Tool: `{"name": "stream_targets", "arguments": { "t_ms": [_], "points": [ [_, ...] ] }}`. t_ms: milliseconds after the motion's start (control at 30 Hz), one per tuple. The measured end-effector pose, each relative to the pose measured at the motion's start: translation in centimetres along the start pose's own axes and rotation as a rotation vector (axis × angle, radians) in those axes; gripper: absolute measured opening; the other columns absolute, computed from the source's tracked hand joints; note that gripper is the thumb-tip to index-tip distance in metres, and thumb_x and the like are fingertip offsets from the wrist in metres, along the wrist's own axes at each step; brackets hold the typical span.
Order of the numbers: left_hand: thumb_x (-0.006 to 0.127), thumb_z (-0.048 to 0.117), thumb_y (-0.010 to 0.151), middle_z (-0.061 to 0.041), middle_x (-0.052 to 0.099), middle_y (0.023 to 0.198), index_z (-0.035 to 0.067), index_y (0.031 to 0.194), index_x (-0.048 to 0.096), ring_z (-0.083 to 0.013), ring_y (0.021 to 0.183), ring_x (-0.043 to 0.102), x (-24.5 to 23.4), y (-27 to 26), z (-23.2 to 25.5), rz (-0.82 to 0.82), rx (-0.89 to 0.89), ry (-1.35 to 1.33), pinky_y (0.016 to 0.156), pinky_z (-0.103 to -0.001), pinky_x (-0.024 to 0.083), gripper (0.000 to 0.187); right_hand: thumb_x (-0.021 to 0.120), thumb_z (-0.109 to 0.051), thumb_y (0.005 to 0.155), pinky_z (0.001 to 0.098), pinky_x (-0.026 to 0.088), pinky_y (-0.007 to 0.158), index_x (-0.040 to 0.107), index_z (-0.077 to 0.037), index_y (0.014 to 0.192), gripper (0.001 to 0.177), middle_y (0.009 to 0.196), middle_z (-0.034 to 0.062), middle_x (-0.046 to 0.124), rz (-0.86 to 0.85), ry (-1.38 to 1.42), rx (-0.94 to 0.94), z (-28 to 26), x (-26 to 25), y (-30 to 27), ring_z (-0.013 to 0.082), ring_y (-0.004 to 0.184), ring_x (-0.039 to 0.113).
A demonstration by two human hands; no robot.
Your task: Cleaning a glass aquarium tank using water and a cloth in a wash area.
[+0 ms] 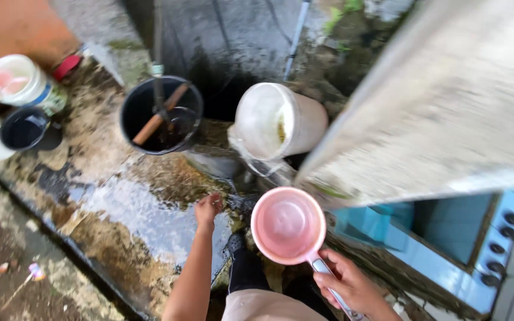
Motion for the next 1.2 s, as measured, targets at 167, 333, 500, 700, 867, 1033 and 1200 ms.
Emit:
{"name": "stream_targets", "arguments": {
  "t_ms": [167, 333, 500, 700, 867, 1033, 1200],
  "points": [
    [0.062, 0.020, 0.096, -0.007, 0.074, 0.083, 0.003, 0.097, 0.076, -0.0155, 0.067, 0.069, 5.9, -4.1, -4.0, -0.145, 0.015, 0.118, 0.054, -0.028, 0.050, 0.022, 0.066, -0.013, 0.094, 0.0268, 0.040, 0.037, 0.056, -0.003, 0.125, 0.034, 0.065, 0.0020, 0.055, 0.127, 0.013, 0.009, 2.1, -4.4, -6.6, 0.0098, 0.045, 0.049],
    [0.066, 0.017, 0.097, -0.008, 0.067, 0.074, -0.003, 0.086, 0.070, -0.0198, 0.057, 0.063, 12.9, -9.7, -7.7, -0.348, 0.050, 0.098, 0.051, -0.034, 0.051, 0.023, 0.065, -0.013, 0.096, 0.0280, 0.042, 0.037, 0.061, 0.002, 0.110, 0.021, 0.065, 0.0054, 0.058, 0.326, -0.030, 0.072, 4.0, -10.4, -12.4, 0.0118, 0.044, 0.052],
    [0.068, 0.017, 0.087, 0.000, 0.078, 0.083, 0.002, 0.084, 0.081, -0.0065, 0.076, 0.069, 18.5, -16.2, -9.1, -0.455, 0.418, 0.484, 0.072, -0.026, 0.051, 0.020, 0.061, -0.012, 0.092, 0.0306, 0.048, 0.038, 0.062, -0.003, 0.108, 0.019, 0.067, 0.0057, 0.064, 0.599, -0.197, 0.039, 5.9, -17.9, -15.6, 0.0127, 0.045, 0.056],
    [0.066, 0.029, 0.098, -0.008, 0.063, 0.066, -0.002, 0.071, 0.068, -0.0138, 0.062, 0.051, 23.7, -20.0, -11.5, -0.479, 0.186, 0.643, 0.061, -0.036, 0.044, 0.042, 0.064, -0.012, 0.093, 0.0347, 0.047, 0.044, 0.063, -0.006, 0.118, 0.026, 0.068, 0.0082, 0.066, 0.844, -0.338, 0.056, 5.2, -23.7, -17.4, 0.0164, 0.049, 0.058],
    [0.064, 0.026, 0.098, -0.002, 0.065, 0.067, 0.002, 0.084, 0.071, -0.0094, 0.060, 0.052, 26.4, -21.6, -11.3, -0.543, 0.208, 0.631, 0.058, -0.030, 0.043, 0.028, 0.071, -0.023, 0.090, 0.0422, 0.053, 0.060, 0.063, -0.006, 0.121, 0.037, 0.075, 0.0179, 0.072, 1.005, -0.628, 0.038, 3.5, -26.3, -18.2, 0.0294, 0.062, 0.070],
    [0.066, 0.018, 0.098, 0.001, 0.061, 0.071, 0.003, 0.097, 0.071, -0.0058, 0.060, 0.050, 27.6, -22.4, -11.8, -0.577, 0.149, 0.509, 0.054, -0.026, 0.042, 0.016, 0.072, -0.028, 0.085, 0.0489, 0.056, 0.073, 0.063, -0.006, 0.122, 0.044, 0.086, 0.0234, 0.073, 1.061, -0.752, -0.051, 3.8, -28.6, -17.7, 0.0425, 0.080, 0.072],
    [0.064, 0.018, 0.100, -0.003, 0.063, 0.076, 0.002, 0.100, 0.068, -0.0097, 0.053, 0.052, 27.5, -22.7, -12.9, -0.574, 0.000, 0.428, 0.047, -0.028, 0.042, 0.016, 0.069, -0.024, 0.089, 0.0518, 0.056, 0.077, 0.060, -0.002, 0.125, 0.043, 0.090, 0.0267, 0.073, 1.021, -0.819, -0.037, 3.3, -28.9, -17.0, 0.0451, 0.085, 0.071]
  ]
}}
Point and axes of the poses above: each hand's wrist, its own y-axis towards the middle knuckle, its own x-axis out of the palm, z = x × y, the point moved 6 cm from there along y, towards the middle knuckle
